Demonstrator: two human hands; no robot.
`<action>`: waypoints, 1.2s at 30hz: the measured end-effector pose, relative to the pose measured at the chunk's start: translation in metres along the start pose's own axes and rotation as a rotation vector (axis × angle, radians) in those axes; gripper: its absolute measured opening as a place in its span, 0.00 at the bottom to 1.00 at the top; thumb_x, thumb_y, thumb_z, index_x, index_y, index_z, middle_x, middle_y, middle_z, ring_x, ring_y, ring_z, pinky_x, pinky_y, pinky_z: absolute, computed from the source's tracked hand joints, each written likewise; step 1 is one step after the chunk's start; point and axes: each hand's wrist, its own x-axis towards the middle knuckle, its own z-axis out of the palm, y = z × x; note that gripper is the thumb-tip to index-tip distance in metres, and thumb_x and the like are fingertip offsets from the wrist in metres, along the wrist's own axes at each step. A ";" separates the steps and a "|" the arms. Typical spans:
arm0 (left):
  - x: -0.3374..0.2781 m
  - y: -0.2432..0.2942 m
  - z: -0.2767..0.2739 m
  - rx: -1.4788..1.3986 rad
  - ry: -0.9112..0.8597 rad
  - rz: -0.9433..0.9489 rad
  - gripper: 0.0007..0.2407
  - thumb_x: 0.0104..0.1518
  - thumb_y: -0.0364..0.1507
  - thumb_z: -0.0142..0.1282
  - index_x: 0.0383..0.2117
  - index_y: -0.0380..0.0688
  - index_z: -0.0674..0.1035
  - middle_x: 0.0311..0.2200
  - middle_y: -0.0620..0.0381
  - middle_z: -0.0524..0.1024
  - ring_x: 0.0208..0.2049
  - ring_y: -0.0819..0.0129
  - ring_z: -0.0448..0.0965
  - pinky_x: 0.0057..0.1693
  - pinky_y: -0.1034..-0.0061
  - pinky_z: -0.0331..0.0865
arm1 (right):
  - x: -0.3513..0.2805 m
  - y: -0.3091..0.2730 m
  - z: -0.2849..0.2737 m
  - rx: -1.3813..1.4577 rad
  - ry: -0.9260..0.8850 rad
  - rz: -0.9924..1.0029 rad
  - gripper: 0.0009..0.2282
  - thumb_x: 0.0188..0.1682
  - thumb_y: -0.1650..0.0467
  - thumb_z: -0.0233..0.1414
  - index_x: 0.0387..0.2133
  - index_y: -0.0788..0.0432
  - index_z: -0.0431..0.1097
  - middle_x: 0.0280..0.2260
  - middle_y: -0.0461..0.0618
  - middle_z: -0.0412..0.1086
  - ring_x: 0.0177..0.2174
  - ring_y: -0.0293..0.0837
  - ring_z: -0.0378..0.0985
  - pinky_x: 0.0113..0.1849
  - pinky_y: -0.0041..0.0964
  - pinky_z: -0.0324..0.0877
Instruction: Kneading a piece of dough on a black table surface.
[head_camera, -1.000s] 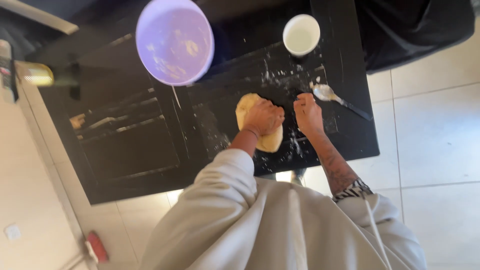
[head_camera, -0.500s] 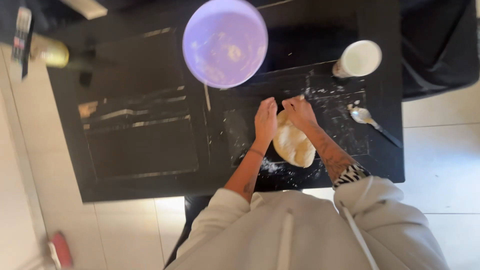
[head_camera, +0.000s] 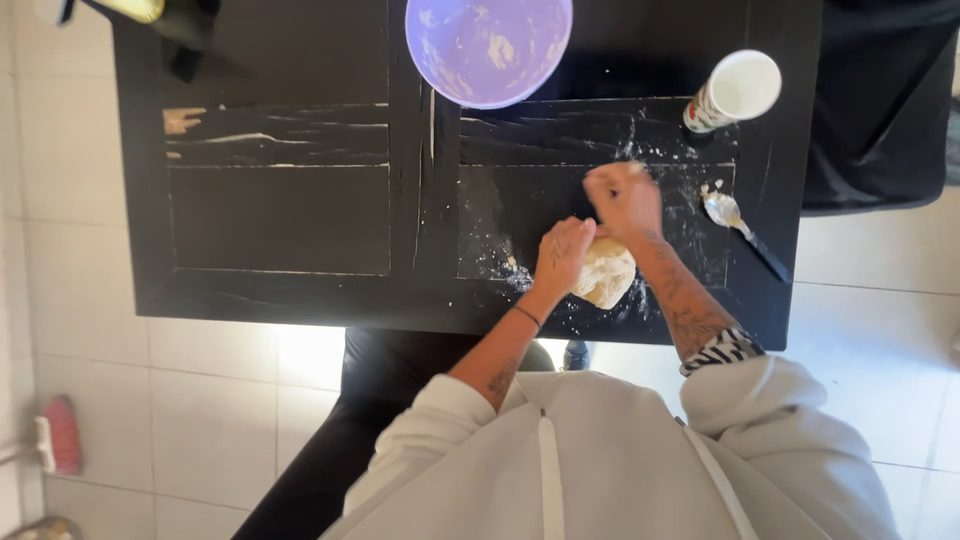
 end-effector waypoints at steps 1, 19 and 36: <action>-0.004 -0.008 0.002 0.010 -0.007 0.009 0.16 0.70 0.37 0.44 0.36 0.40 0.81 0.29 0.51 0.74 0.36 0.56 0.76 0.47 0.68 0.69 | -0.008 0.000 0.003 0.009 0.012 0.001 0.10 0.52 0.65 0.55 0.33 0.60 0.77 0.31 0.57 0.76 0.32 0.55 0.79 0.35 0.48 0.73; -0.031 0.028 0.029 0.503 0.163 0.477 0.12 0.55 0.37 0.55 0.41 0.48 0.81 0.48 0.57 0.80 0.57 0.59 0.75 0.68 0.59 0.58 | -0.076 0.082 0.063 -0.886 -0.516 -0.493 0.25 0.55 0.52 0.38 0.64 0.44 0.50 0.66 0.43 0.45 0.64 0.47 0.48 0.62 0.47 0.46; 0.128 -0.028 0.001 0.397 0.163 0.296 0.18 0.58 0.37 0.50 0.53 0.48 0.76 0.54 0.53 0.76 0.58 0.54 0.73 0.69 0.58 0.60 | 0.049 0.083 0.117 -0.651 -0.350 -0.417 0.24 0.61 0.62 0.43 0.71 0.48 0.56 0.71 0.46 0.52 0.70 0.53 0.51 0.67 0.57 0.49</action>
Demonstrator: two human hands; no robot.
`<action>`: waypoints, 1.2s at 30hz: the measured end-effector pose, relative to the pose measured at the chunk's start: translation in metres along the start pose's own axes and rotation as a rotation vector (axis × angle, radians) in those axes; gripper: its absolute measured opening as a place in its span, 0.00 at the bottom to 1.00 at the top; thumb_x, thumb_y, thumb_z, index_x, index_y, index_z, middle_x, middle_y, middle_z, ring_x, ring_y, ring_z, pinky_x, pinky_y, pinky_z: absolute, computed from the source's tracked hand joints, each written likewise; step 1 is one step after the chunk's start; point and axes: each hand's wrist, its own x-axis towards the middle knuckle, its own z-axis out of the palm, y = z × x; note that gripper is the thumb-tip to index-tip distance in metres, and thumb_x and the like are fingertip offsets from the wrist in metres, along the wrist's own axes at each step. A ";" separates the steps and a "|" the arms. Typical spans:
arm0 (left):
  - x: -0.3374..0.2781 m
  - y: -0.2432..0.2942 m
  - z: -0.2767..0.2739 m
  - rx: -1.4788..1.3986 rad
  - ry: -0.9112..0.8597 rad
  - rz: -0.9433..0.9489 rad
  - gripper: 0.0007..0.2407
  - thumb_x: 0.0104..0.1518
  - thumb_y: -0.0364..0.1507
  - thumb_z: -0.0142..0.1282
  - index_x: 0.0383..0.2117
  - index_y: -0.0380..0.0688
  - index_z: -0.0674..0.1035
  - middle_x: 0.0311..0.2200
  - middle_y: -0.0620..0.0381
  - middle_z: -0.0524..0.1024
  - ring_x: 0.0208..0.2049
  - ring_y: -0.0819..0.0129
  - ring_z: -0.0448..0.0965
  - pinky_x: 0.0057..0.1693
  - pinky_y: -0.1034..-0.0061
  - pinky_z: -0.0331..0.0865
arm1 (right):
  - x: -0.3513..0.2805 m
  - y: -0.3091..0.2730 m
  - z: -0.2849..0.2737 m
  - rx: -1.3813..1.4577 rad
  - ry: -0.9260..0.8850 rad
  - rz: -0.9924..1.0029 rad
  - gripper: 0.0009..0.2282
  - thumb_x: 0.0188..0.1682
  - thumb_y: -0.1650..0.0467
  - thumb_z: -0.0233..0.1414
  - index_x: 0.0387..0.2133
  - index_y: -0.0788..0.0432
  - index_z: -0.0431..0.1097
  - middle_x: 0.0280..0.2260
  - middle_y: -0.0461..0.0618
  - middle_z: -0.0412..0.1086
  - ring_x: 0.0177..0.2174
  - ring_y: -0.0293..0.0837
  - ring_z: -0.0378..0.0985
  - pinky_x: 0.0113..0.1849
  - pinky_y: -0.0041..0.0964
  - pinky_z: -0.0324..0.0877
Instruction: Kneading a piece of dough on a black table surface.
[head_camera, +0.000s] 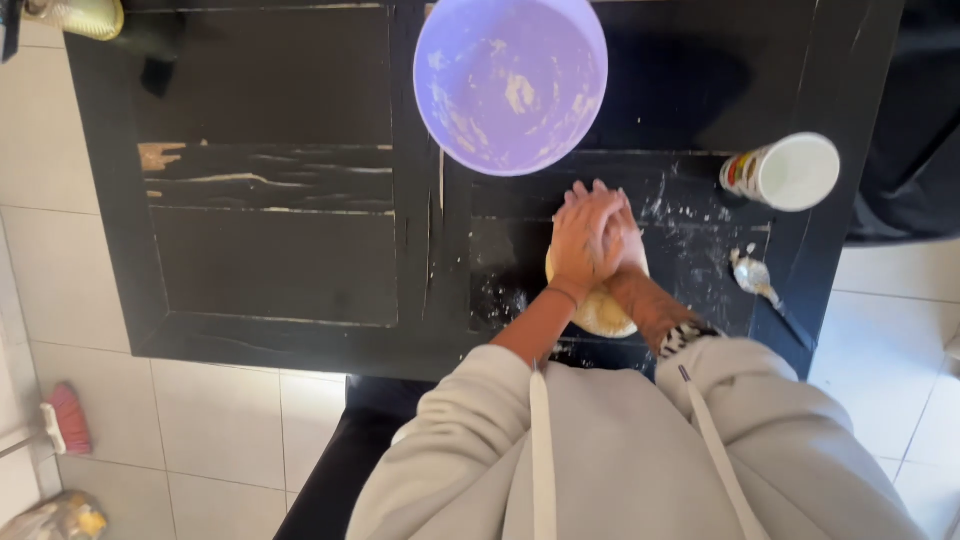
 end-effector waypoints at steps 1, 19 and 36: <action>0.006 -0.001 -0.002 -0.002 0.001 0.003 0.18 0.58 0.37 0.50 0.53 0.48 0.76 0.54 0.53 0.76 0.58 0.54 0.73 0.69 0.58 0.60 | 0.004 -0.004 -0.012 -0.002 0.002 0.001 0.24 0.61 0.62 0.43 0.71 0.48 0.56 0.71 0.46 0.52 0.70 0.53 0.51 0.67 0.57 0.49; -0.121 0.008 -0.011 -1.145 -0.615 -0.984 0.38 0.63 0.62 0.29 0.48 0.34 0.79 0.48 0.43 0.77 0.49 0.59 0.78 0.57 0.67 0.72 | -0.147 -0.077 -0.125 0.177 0.254 0.173 0.05 0.51 0.66 0.55 0.33 0.52 0.76 0.29 0.57 0.72 0.31 0.55 0.73 0.38 0.50 0.69; -0.097 -0.012 -0.043 -0.549 0.261 -0.528 0.19 0.71 0.36 0.41 0.61 0.34 0.68 0.61 0.43 0.71 0.63 0.55 0.70 0.68 0.65 0.62 | -0.056 -0.078 -0.067 0.050 0.237 -0.189 0.22 0.47 0.62 0.57 0.54 0.58 0.73 0.55 0.50 0.74 0.55 0.53 0.73 0.55 0.57 0.65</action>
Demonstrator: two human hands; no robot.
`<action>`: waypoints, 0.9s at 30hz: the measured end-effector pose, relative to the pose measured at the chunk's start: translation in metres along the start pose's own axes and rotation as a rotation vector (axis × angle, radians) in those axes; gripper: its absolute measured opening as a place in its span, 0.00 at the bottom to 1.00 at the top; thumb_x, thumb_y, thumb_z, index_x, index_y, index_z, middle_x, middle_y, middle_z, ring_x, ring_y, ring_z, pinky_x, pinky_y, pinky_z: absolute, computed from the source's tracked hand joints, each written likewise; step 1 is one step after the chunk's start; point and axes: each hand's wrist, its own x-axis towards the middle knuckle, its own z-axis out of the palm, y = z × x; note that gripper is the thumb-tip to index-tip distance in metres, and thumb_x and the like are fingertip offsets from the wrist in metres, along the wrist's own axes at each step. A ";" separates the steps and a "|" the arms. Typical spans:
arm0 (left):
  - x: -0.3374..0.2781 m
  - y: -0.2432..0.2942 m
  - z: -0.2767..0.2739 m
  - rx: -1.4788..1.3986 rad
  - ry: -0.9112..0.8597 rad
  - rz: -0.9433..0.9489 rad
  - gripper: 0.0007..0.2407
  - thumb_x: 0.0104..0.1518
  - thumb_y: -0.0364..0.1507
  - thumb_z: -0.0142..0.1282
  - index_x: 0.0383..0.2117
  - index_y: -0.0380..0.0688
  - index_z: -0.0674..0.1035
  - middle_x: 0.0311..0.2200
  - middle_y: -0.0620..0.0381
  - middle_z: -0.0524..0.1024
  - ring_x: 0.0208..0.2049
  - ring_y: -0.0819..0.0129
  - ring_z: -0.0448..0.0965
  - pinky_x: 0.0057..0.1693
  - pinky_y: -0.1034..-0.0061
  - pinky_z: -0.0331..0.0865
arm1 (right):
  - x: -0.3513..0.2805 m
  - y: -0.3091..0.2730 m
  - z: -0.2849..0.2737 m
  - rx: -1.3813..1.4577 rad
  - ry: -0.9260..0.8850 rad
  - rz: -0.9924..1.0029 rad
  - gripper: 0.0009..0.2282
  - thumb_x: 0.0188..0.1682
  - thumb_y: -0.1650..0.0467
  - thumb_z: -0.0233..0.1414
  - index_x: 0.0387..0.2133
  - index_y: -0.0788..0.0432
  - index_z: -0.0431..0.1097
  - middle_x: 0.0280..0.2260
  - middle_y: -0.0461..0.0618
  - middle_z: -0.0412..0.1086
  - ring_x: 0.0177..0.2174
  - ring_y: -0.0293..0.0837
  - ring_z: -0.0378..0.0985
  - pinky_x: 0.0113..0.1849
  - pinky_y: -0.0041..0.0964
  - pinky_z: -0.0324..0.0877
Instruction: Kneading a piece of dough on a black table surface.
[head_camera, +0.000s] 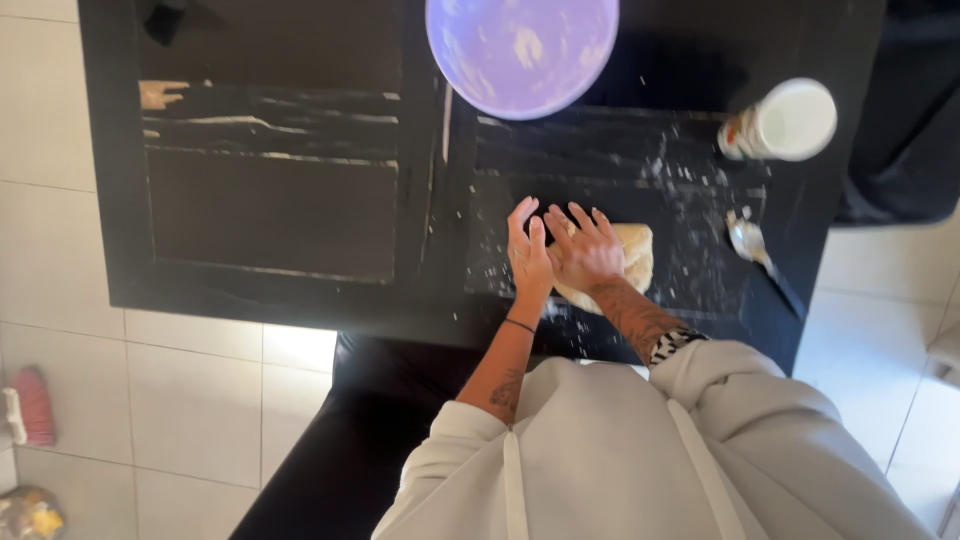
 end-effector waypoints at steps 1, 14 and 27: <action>0.014 0.000 0.001 -0.005 0.008 0.002 0.19 0.71 0.36 0.41 0.61 0.34 0.68 0.61 0.43 0.71 0.63 0.55 0.70 0.68 0.65 0.62 | 0.010 0.006 0.007 -0.002 -0.001 -0.009 0.22 0.47 0.62 0.57 0.54 0.58 0.73 0.55 0.50 0.74 0.55 0.53 0.73 0.55 0.57 0.65; 0.023 -0.023 -0.026 0.029 0.016 -0.080 0.19 0.70 0.38 0.41 0.58 0.35 0.70 0.55 0.41 0.75 0.57 0.54 0.76 0.62 0.67 0.68 | 0.053 0.014 0.018 0.042 -0.133 0.042 0.23 0.51 0.59 0.52 0.57 0.55 0.69 0.61 0.51 0.67 0.60 0.55 0.65 0.58 0.57 0.59; -0.067 -0.067 0.008 -0.524 -0.275 -0.409 0.27 0.72 0.47 0.37 0.55 0.30 0.75 0.49 0.47 0.78 0.52 0.64 0.76 0.61 0.72 0.67 | -0.057 -0.046 -0.048 -0.119 -0.197 0.226 0.05 0.47 0.66 0.57 0.30 0.54 0.76 0.29 0.48 0.74 0.36 0.48 0.74 0.40 0.48 0.63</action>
